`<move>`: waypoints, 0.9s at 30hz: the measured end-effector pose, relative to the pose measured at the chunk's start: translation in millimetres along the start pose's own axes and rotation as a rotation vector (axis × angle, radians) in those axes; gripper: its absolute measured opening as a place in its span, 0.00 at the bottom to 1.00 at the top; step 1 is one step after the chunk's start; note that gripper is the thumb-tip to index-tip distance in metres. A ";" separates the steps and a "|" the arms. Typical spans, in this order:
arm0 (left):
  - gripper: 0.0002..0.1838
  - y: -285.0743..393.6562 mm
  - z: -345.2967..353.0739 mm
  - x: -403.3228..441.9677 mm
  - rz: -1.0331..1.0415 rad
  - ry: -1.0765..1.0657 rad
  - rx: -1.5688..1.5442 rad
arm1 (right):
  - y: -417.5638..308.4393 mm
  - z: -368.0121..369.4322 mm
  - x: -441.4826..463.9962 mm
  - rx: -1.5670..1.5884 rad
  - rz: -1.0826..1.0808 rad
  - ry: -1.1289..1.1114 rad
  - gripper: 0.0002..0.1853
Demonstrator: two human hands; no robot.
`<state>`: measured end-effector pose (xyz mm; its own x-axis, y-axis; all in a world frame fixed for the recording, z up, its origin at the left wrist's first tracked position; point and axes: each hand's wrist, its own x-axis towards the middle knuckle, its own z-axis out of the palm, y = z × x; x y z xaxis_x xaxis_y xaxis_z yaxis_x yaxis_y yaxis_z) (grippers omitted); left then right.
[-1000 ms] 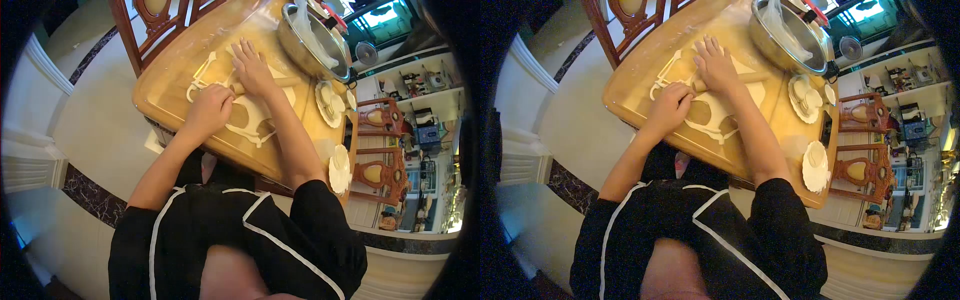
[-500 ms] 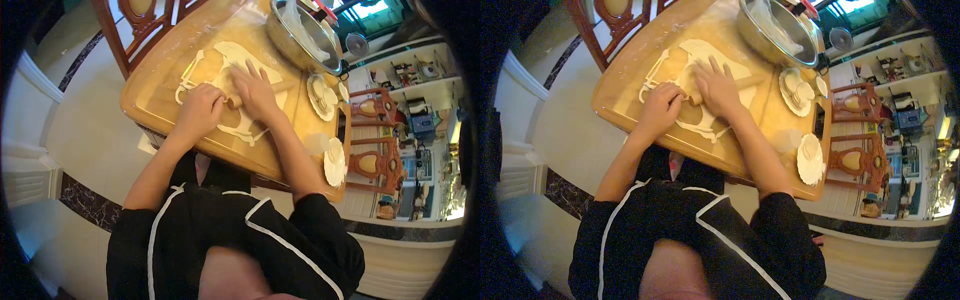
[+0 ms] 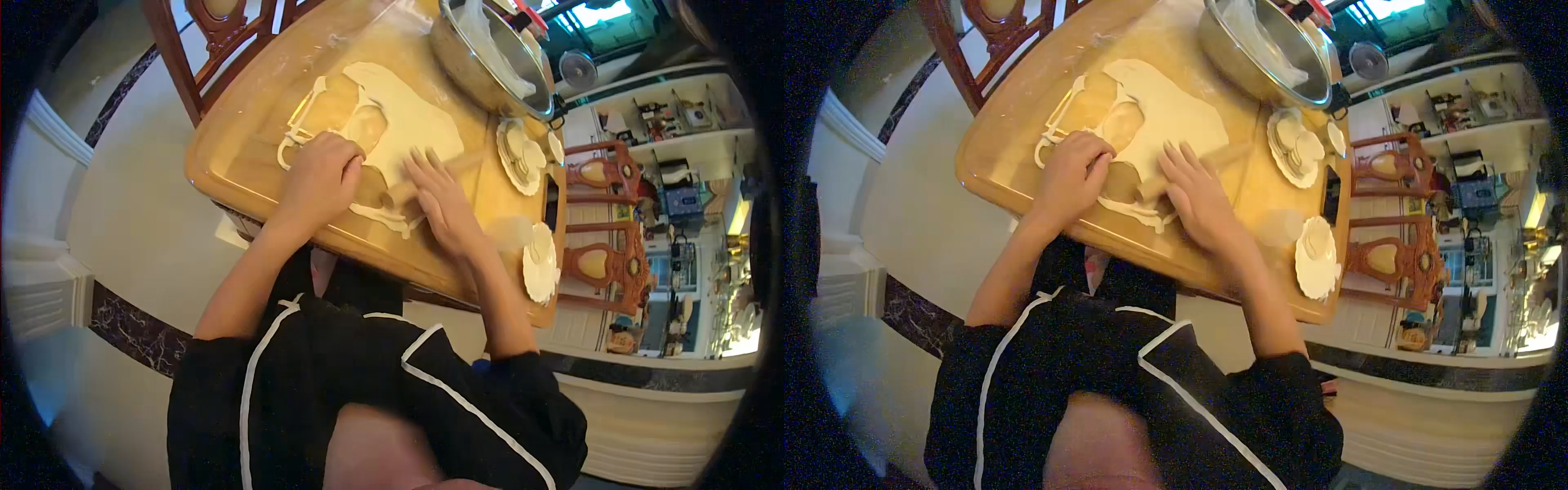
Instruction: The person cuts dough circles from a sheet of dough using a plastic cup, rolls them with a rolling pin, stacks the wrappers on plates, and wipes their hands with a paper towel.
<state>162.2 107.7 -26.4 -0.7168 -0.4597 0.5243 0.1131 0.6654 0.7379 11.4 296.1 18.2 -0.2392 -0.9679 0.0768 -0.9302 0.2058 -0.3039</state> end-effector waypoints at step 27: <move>0.06 -1.4 -2.6 -3.3 -0.002 0.070 0.038 | 14.2 25.8 149.7 -0.199 -0.035 0.168 0.28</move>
<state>166.2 106.7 -28.0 -0.6671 -0.4999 0.5523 0.0846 0.6858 0.7229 -30.4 150.4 0.8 -0.2332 -0.9410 0.2454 -0.9712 0.2129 -0.1068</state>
